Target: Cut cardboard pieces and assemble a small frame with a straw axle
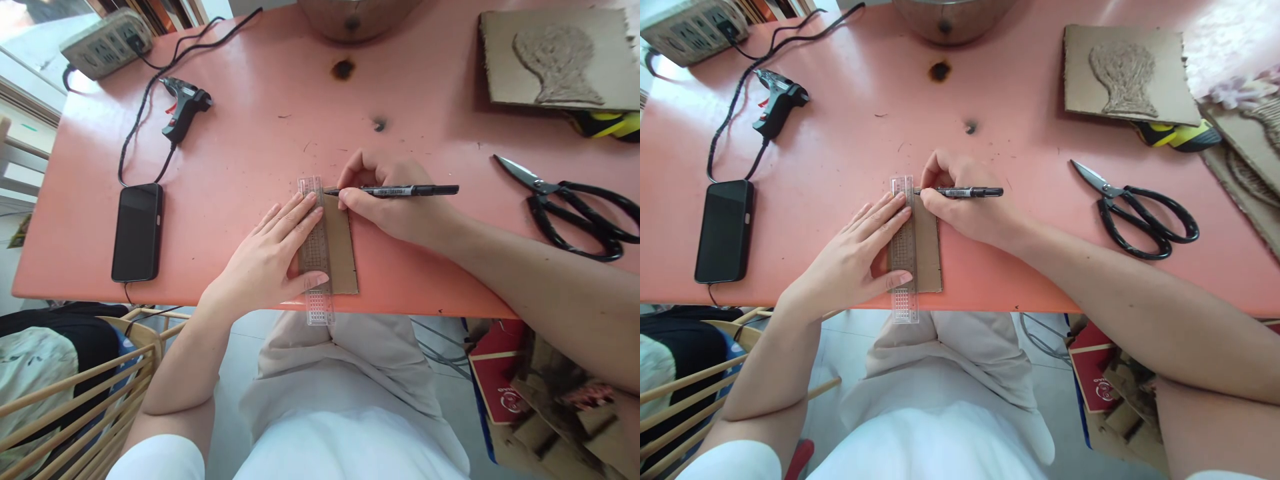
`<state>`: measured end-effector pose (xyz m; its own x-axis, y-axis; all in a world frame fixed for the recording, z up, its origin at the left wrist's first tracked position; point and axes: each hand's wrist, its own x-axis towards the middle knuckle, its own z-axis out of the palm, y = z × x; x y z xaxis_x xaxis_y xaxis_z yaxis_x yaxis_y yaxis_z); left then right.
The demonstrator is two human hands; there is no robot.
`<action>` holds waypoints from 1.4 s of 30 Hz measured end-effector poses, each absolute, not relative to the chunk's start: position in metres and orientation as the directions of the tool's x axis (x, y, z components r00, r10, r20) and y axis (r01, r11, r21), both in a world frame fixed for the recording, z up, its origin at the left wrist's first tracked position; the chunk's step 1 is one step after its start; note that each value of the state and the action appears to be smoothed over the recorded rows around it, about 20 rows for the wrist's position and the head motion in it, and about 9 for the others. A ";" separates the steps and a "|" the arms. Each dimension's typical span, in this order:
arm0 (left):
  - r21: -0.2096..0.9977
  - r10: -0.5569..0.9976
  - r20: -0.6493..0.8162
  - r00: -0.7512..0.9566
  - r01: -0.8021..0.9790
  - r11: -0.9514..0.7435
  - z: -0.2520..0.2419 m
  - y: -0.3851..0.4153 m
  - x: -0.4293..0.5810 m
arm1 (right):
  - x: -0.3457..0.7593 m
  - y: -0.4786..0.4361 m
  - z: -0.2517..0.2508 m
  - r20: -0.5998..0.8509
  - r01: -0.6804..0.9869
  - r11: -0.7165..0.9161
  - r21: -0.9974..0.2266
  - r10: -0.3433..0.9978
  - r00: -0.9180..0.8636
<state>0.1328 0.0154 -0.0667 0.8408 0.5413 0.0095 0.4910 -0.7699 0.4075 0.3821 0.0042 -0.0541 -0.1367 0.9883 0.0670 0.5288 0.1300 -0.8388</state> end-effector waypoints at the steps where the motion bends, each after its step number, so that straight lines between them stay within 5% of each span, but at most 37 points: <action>1: 0.409 0.540 0.008 0.841 0.490 -0.770 -0.067 0.015 0.133 | 0.382 0.004 -0.055 0.060 0.535 0.124 -0.835 0.989 -0.135; 17: 0.394 0.527 0.019 0.850 0.478 -0.785 -0.067 0.016 0.133 | 0.374 0.004 -0.042 -0.066 0.539 -0.010 -0.842 0.994 -0.084; 42: 0.381 0.535 0.023 0.845 0.487 -0.786 -0.072 0.018 0.131 | 0.367 -0.074 -0.038 -0.163 0.422 -0.035 -0.906 0.948 -0.272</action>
<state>0.1309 0.0176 -0.0719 0.8447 0.5347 0.0226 0.4872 -0.7857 0.3813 0.3673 -0.0739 -0.0384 -0.2725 0.9482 -0.1633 0.4217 -0.0348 -0.9061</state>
